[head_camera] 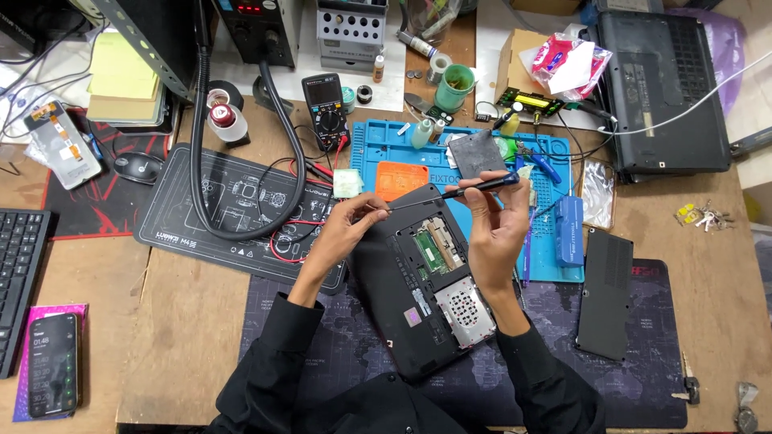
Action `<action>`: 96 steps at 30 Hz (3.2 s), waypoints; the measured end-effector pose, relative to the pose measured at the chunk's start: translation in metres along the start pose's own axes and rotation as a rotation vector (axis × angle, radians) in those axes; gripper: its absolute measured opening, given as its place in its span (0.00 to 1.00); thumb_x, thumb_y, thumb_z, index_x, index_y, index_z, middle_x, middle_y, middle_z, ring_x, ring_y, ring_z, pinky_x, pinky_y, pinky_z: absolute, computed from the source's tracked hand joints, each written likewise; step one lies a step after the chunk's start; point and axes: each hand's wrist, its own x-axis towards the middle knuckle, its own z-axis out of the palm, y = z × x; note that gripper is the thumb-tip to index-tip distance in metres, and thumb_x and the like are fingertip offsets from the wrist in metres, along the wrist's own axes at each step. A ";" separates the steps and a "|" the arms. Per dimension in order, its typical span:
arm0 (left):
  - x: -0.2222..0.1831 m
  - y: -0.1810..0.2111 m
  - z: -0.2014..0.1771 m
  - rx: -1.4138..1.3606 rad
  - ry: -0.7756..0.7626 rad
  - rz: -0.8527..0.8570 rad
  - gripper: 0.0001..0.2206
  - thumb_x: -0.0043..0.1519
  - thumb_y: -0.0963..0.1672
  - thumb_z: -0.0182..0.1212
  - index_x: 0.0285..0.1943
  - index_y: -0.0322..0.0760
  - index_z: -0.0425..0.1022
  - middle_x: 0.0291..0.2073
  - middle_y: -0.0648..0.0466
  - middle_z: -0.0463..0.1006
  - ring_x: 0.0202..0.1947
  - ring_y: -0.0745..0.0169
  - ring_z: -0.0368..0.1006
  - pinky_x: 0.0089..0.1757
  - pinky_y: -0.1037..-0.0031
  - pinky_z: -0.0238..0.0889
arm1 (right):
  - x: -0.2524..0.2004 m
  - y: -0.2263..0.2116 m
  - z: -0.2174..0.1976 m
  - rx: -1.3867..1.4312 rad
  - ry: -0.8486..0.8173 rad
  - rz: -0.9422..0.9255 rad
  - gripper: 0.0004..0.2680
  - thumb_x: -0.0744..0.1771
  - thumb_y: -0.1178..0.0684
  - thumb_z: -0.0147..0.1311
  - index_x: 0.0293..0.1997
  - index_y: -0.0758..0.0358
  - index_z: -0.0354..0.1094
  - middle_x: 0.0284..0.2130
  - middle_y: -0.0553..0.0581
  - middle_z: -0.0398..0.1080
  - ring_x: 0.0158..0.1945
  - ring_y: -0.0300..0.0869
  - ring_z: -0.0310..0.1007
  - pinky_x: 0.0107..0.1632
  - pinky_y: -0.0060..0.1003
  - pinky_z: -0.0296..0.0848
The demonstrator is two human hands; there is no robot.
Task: Disassembling, inspecting, and reassembling a laptop computer on a repair bench, including handling the battery and internal components.
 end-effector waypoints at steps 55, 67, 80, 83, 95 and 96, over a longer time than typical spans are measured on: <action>0.013 -0.037 0.016 0.339 0.099 0.006 0.15 0.62 0.36 0.61 0.57 0.38 0.75 0.43 0.44 0.80 0.50 0.43 0.76 0.50 0.58 0.68 | 0.018 0.064 0.051 -0.174 -0.196 -0.340 0.11 0.67 0.62 0.63 0.49 0.61 0.62 0.37 0.51 0.68 0.43 0.41 0.77 0.47 0.34 0.78; 0.007 -0.051 0.023 0.456 0.162 0.035 0.12 0.60 0.38 0.66 0.52 0.39 0.76 0.40 0.49 0.79 0.47 0.47 0.74 0.48 0.61 0.67 | 0.015 0.048 0.054 -0.131 -0.253 -0.316 0.10 0.68 0.66 0.56 0.53 0.64 0.63 0.47 0.58 0.73 0.51 0.50 0.79 0.52 0.40 0.80; 0.005 -0.026 0.024 0.503 0.160 0.028 0.11 0.65 0.38 0.54 0.54 0.39 0.75 0.41 0.46 0.80 0.46 0.42 0.75 0.49 0.58 0.66 | 0.009 0.052 0.031 -0.021 0.050 -0.063 0.18 0.71 0.64 0.50 0.66 0.56 0.45 0.44 0.62 0.70 0.44 0.47 0.80 0.50 0.42 0.84; 0.022 -0.026 0.017 0.554 0.156 0.026 0.09 0.66 0.39 0.54 0.53 0.39 0.75 0.36 0.44 0.81 0.41 0.40 0.77 0.45 0.55 0.67 | 0.006 0.056 0.022 0.037 0.162 0.051 0.20 0.72 0.64 0.50 0.69 0.57 0.42 0.44 0.62 0.68 0.44 0.48 0.79 0.51 0.41 0.84; 0.122 -0.103 -0.016 1.370 0.214 0.364 0.03 0.63 0.41 0.60 0.39 0.45 0.77 0.31 0.55 0.67 0.33 0.54 0.69 0.36 0.66 0.61 | 0.000 0.076 -0.010 0.152 0.241 0.172 0.22 0.70 0.62 0.52 0.69 0.54 0.42 0.44 0.66 0.71 0.40 0.51 0.82 0.48 0.42 0.85; 0.126 -0.109 -0.019 1.401 0.194 0.380 0.04 0.63 0.41 0.60 0.38 0.45 0.78 0.31 0.55 0.66 0.33 0.53 0.68 0.36 0.66 0.60 | 0.000 0.074 -0.011 0.169 0.243 0.184 0.22 0.70 0.62 0.52 0.69 0.54 0.42 0.44 0.66 0.71 0.40 0.51 0.82 0.48 0.42 0.85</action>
